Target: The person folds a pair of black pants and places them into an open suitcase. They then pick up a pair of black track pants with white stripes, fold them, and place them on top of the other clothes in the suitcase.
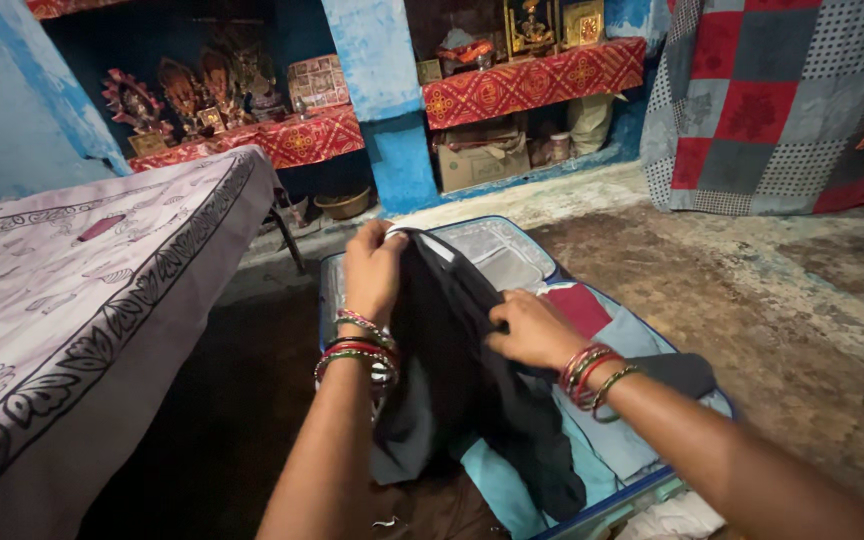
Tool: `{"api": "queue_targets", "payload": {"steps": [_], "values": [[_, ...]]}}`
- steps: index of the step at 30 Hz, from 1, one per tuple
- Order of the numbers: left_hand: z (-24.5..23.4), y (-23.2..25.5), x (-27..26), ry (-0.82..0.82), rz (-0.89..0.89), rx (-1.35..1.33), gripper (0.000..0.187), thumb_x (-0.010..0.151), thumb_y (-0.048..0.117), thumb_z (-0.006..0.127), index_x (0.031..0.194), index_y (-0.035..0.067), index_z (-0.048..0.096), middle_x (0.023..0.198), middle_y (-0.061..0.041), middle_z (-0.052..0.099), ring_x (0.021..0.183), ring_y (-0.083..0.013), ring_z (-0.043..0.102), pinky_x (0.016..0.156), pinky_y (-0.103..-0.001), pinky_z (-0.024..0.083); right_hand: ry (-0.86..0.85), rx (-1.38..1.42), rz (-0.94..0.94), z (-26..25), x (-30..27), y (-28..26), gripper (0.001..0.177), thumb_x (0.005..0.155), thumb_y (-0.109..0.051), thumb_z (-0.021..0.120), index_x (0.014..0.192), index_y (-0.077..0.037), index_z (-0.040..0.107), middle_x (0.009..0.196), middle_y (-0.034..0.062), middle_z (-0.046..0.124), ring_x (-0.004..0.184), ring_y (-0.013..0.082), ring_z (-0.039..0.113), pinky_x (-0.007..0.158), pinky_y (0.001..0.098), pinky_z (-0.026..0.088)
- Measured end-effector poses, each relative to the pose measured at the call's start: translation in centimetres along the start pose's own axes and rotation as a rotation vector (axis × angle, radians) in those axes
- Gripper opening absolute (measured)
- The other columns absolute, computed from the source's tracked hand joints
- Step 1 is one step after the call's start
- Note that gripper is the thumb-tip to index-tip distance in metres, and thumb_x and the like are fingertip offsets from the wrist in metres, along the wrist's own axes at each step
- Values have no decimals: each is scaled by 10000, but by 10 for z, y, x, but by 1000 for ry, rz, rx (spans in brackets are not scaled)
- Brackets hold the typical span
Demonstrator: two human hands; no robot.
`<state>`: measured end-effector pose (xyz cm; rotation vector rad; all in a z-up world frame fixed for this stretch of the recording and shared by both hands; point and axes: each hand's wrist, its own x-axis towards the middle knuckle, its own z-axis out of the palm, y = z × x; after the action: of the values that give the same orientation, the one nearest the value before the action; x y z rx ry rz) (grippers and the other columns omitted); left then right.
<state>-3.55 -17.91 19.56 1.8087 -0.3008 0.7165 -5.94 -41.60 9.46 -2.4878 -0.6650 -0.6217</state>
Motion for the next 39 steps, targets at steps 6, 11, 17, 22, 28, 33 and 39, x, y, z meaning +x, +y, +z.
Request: {"api": "queue_targets", "payload": {"steps": [6, 11, 17, 22, 28, 33, 39], "values": [[-34, 0, 11, 114, -134, 25, 253, 853, 208, 692, 1021, 26, 743, 895, -123, 765, 838, -209, 677, 772, -356, 509, 389, 48, 25, -88, 46, 42, 185, 781, -230, 739, 841, -57, 769, 905, 144, 729, 882, 312, 712, 818, 405, 549], [-35, 3, 22, 240, -245, -81, 177, 825, 170, 686, 873, 10, 746, 741, -65, 707, 687, -138, 606, 672, -331, 498, 340, 118, -21, -105, 53, 35, 216, 833, -245, 744, 894, -39, 758, 876, 122, 734, 852, 242, 717, 804, 374, 541], [-28, -4, 26, 201, -75, -148, 152, 845, 150, 686, 806, 10, 730, 696, -53, 634, 665, -113, 517, 642, -329, 413, 421, 276, 129, -122, 60, 44, 291, 987, -294, 696, 907, -14, 684, 817, 93, 669, 790, 119, 600, 729, 324, 486], [-33, 5, 34, 303, -81, -103, 156, 821, 166, 693, 823, 15, 733, 687, -33, 670, 683, -108, 566, 682, -301, 476, 198, 254, 60, -117, 47, 30, 364, 966, -373, 728, 834, -38, 675, 764, 109, 648, 742, 126, 558, 692, 321, 499], [-35, 21, 13, 270, -126, 2, 182, 841, 194, 710, 874, 17, 738, 676, -43, 679, 657, -107, 584, 648, -305, 483, 169, -63, -168, -107, 35, 24, 272, 708, -198, 806, 866, -46, 645, 830, 139, 706, 810, 310, 688, 734, 408, 521], [-32, 13, 15, 172, -93, -54, 151, 848, 153, 706, 901, 18, 749, 692, -43, 673, 634, -107, 586, 615, -300, 483, 347, -55, 93, -141, 50, 50, 432, 737, -95, 720, 1158, -61, 626, 988, 215, 700, 909, 395, 683, 807, 466, 530], [-22, -16, -7, 70, 132, 49, 100, 823, 46, 671, 911, 38, 717, 817, -59, 754, 747, -132, 692, 718, -280, 536, 216, -211, 97, -114, 30, 83, 320, 753, -184, 755, 1061, -99, 749, 1012, 200, 745, 988, 396, 703, 894, 480, 547]]}}
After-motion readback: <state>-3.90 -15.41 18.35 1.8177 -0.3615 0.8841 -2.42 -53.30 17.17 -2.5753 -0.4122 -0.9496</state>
